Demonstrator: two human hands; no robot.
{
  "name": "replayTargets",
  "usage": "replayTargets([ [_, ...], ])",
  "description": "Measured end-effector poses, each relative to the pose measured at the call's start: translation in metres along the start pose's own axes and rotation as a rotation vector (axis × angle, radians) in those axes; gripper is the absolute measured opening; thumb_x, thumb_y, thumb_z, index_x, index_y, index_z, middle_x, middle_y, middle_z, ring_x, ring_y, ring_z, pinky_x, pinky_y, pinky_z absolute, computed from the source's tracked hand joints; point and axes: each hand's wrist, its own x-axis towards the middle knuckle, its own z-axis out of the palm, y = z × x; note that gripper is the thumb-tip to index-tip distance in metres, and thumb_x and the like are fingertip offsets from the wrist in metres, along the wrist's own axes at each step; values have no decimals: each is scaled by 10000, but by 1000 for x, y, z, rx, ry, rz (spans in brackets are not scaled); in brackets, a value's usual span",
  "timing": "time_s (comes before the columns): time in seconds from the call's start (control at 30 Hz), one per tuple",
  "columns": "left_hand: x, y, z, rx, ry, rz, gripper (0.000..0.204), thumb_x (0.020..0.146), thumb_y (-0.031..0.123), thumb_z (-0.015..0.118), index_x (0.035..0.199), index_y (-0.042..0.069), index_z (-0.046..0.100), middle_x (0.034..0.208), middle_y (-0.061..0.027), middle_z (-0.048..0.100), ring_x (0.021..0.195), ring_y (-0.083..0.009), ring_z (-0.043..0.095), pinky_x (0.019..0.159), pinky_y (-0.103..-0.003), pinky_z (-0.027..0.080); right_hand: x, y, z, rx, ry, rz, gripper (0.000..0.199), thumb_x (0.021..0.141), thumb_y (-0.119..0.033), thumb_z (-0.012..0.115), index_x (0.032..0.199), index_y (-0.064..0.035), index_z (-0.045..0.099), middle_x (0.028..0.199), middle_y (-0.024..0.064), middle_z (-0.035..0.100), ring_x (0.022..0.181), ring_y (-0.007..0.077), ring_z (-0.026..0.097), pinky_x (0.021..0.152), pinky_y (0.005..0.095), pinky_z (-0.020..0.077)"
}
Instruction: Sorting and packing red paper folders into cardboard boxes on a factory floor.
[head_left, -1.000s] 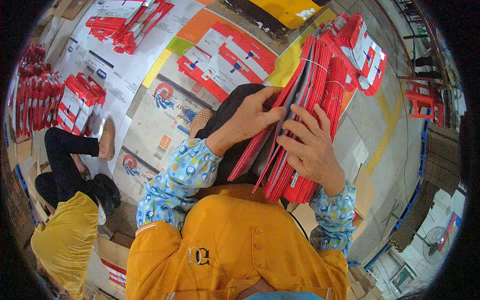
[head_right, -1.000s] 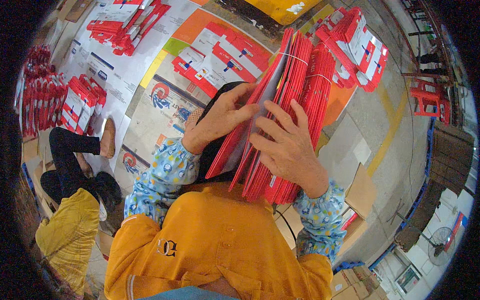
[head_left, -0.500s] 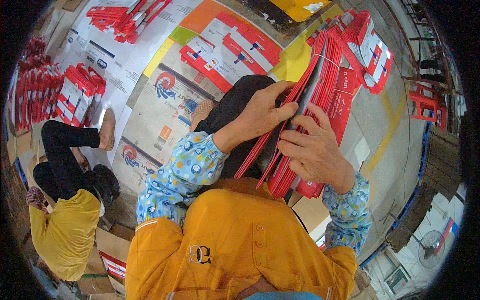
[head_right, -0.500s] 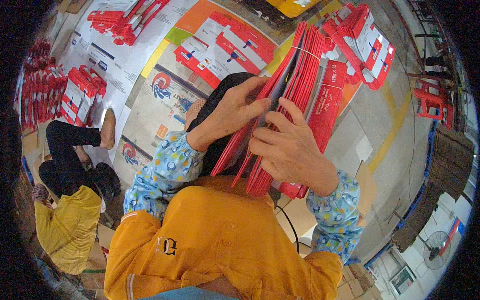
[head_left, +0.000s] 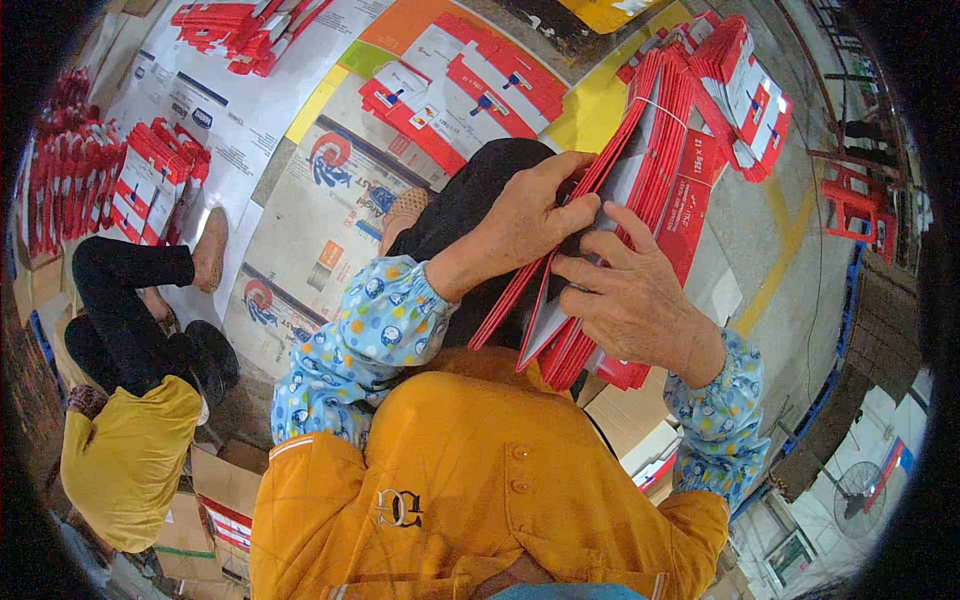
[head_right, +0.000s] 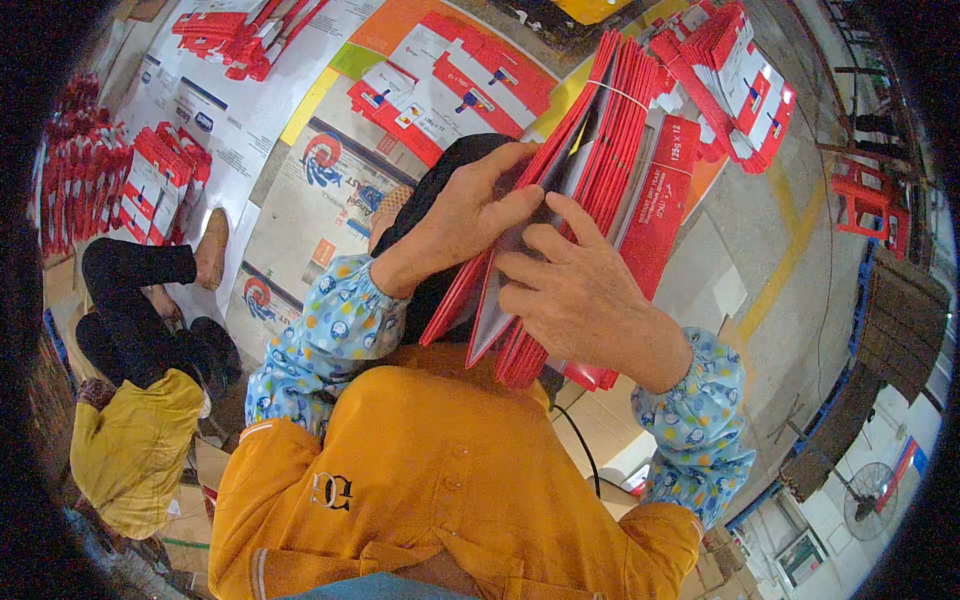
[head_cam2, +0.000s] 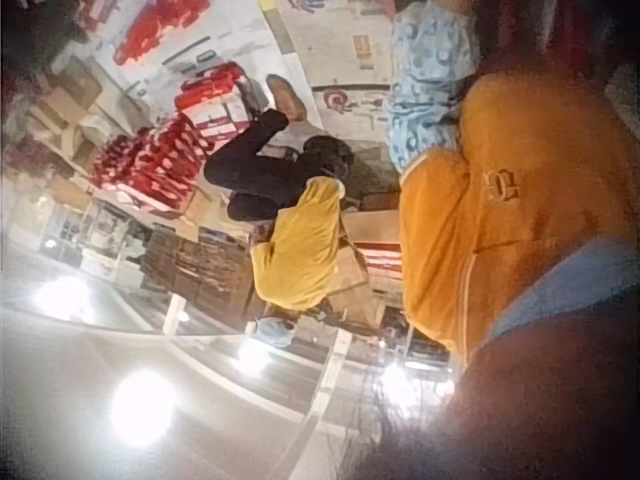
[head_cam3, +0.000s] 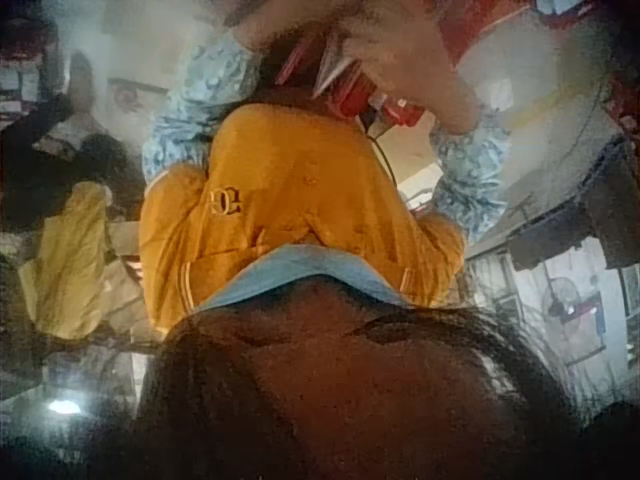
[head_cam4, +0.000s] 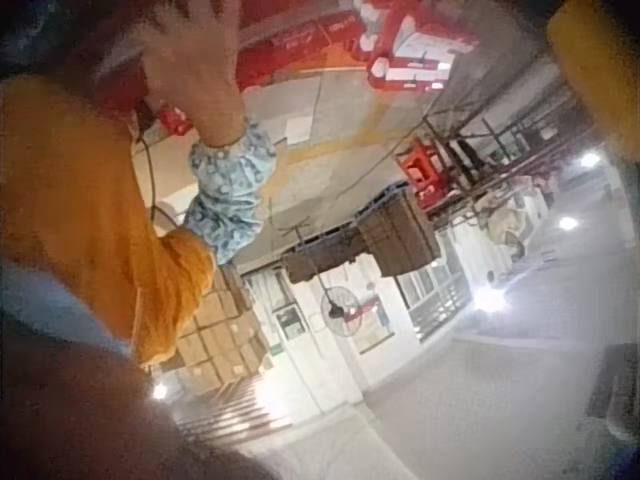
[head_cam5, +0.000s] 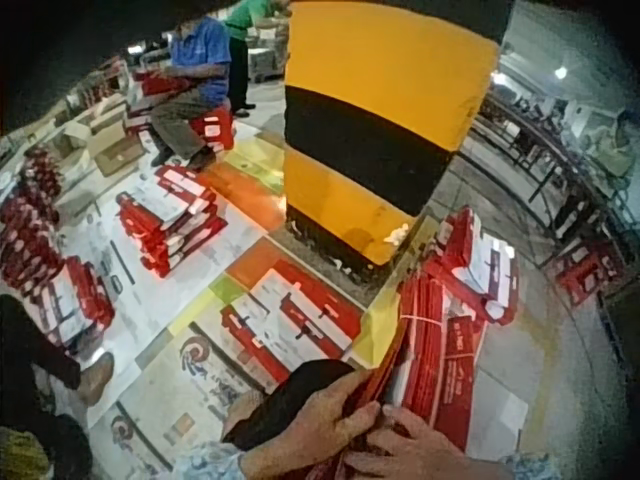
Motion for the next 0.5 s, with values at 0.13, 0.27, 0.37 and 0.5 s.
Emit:
replayTargets([
  [0.13, -1, 0, 2, -8, -26, -8, 467, 924, 200, 613, 1303, -53, 511, 1032, -159, 669, 864, -157, 630, 771, -307, 526, -2, -1, 4, 3, 12, 1, 164, 626, -158, 680, 767, -114, 608, 834, 29, 574, 956, 235, 550, 1122, 552, 301],
  [0.27, 0, 1, -4, -79, -28, -27, 472, 923, 177, 612, 1321, -52, 503, 1107, -149, 649, 954, -143, 604, 842, -302, 506, -13, -1, 7, 115, 121, 54, 172, 678, -165, 713, 813, -99, 629, 836, 39, 571, 915, 238, 580, 1114, 546, 317],
  [0.37, 0, 6, -16, -135, -74, -120, 511, 905, 165, 643, 1346, -46, 494, 1140, -109, 638, 1004, -146, 586, 890, -291, 485, -27, 0, 24, 84, 219, 101, 201, 713, -193, 750, 859, -104, 644, 847, 40, 558, 870, 227, 590, 1089, 526, 348],
  [0.5, 2, 3, -10, -272, -82, -151, 535, 870, 159, 694, 1334, -38, 513, 1184, -94, 621, 1063, -143, 572, 935, -288, 466, -20, -8, 25, -28, 234, 128, 243, 685, -235, 800, 849, -132, 654, 914, 40, 551, 858, 200, 590, 1035, 497, 395],
])
